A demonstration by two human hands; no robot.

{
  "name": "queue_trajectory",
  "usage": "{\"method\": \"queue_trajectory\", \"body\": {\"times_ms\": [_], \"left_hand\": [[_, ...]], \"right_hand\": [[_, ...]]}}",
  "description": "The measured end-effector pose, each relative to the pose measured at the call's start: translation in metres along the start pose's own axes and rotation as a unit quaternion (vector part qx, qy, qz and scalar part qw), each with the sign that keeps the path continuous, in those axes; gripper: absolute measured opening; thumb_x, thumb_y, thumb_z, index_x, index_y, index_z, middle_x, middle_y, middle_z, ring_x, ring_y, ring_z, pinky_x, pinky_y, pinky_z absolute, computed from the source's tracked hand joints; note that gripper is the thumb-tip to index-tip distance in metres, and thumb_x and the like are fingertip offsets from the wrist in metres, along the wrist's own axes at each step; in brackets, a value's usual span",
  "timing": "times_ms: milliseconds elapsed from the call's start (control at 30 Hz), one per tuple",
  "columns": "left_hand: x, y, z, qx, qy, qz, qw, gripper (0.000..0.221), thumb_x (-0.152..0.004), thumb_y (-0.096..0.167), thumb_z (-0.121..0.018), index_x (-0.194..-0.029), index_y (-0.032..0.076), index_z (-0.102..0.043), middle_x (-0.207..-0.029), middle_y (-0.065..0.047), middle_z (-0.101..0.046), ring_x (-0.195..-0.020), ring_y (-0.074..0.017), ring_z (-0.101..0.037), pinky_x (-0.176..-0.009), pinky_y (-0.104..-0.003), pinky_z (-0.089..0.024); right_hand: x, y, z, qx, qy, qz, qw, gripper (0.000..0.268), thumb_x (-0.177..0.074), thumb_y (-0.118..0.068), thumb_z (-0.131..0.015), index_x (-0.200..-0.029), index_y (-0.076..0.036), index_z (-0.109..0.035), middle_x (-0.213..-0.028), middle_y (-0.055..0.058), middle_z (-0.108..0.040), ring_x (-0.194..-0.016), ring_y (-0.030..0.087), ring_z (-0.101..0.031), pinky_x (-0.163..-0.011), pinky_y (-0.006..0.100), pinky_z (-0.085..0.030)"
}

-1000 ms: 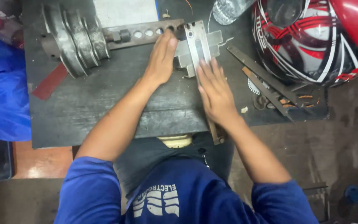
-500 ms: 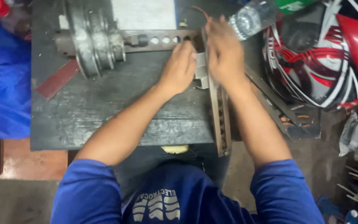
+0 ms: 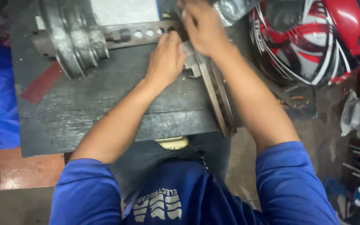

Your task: Sanding a metal component and using a metal gauge to check its surface or dimensions on a workbench.

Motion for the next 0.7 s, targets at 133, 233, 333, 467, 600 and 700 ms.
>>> {"method": "queue_trajectory", "body": {"times_ms": [133,233,333,467,600,700], "left_hand": [[0.000,-0.003,0.001,-0.006,0.020,-0.024,1.000,0.012,-0.096,0.014,-0.047,-0.102,0.004,-0.043,-0.097,-0.020,-0.052,-0.087,-0.0482,-0.057,-0.064,-0.063,-0.045],[-0.002,-0.007,-0.002,0.013,0.034,-0.068,0.997,0.007,-0.095,0.009,-0.044,-0.098,0.002,-0.045,-0.095,-0.020,-0.052,-0.090,-0.0429,-0.053,-0.071,-0.056,-0.042],[-0.001,-0.004,-0.005,0.037,0.069,-0.102,0.992,0.007,-0.096,0.004,-0.040,-0.093,-0.001,-0.045,-0.089,-0.019,-0.050,-0.086,-0.0386,-0.049,-0.075,-0.050,-0.038],[0.005,-0.004,-0.009,0.041,0.098,-0.099,0.989,0.013,-0.101,0.005,-0.035,-0.093,-0.001,-0.043,-0.087,-0.018,-0.046,-0.081,-0.0358,-0.047,-0.075,-0.047,-0.038],[0.004,-0.001,-0.001,0.040,0.075,-0.103,0.991,0.011,-0.102,0.004,-0.035,-0.094,0.000,-0.042,-0.089,-0.016,-0.047,-0.082,-0.0315,-0.046,-0.075,-0.044,-0.038],[0.004,-0.007,-0.001,0.040,0.048,-0.095,0.994,0.009,-0.103,0.008,-0.038,-0.097,0.002,-0.041,-0.090,-0.017,-0.049,-0.081,-0.0361,-0.049,-0.074,-0.047,-0.037]], "right_hand": [[0.085,-0.031,0.006,-0.001,-0.003,-0.023,1.000,0.039,-0.111,-0.014,-0.042,-0.147,-0.001,-0.043,-0.153,0.019,-0.043,-0.148,0.039,-0.031,-0.125,0.054,-0.027],[0.155,-0.062,0.022,0.025,0.002,-0.041,0.999,0.046,-0.109,-0.009,-0.048,-0.154,-0.007,-0.038,-0.161,0.014,-0.034,-0.153,0.041,-0.022,-0.128,0.060,-0.025],[0.195,-0.075,0.030,0.011,0.007,-0.059,0.998,0.044,-0.107,-0.006,-0.052,-0.151,-0.009,-0.045,-0.162,0.016,-0.029,-0.153,0.050,-0.017,-0.126,0.067,-0.024],[0.174,-0.057,0.021,-0.007,0.080,-0.039,0.996,0.035,-0.110,-0.007,-0.053,-0.144,-0.015,-0.055,-0.163,0.019,-0.024,-0.153,0.052,-0.017,-0.128,0.067,-0.024],[0.140,-0.030,0.001,0.004,0.108,-0.076,0.991,0.032,-0.114,-0.015,-0.048,-0.145,-0.007,-0.053,-0.160,0.016,-0.028,-0.153,0.043,-0.020,-0.129,0.060,-0.027],[0.171,-0.042,0.009,-0.009,0.081,-0.080,0.994,0.043,-0.111,-0.007,-0.051,-0.152,-0.013,-0.043,-0.164,0.014,-0.024,-0.155,0.042,-0.017,-0.129,0.063,-0.023]]}}
Point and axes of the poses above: each hand's wrist, its own x-axis away from the middle knuckle, its own z-axis out of the back of the hand, y = z × x, the point moved 2 cm from there along -x, towards the middle knuckle
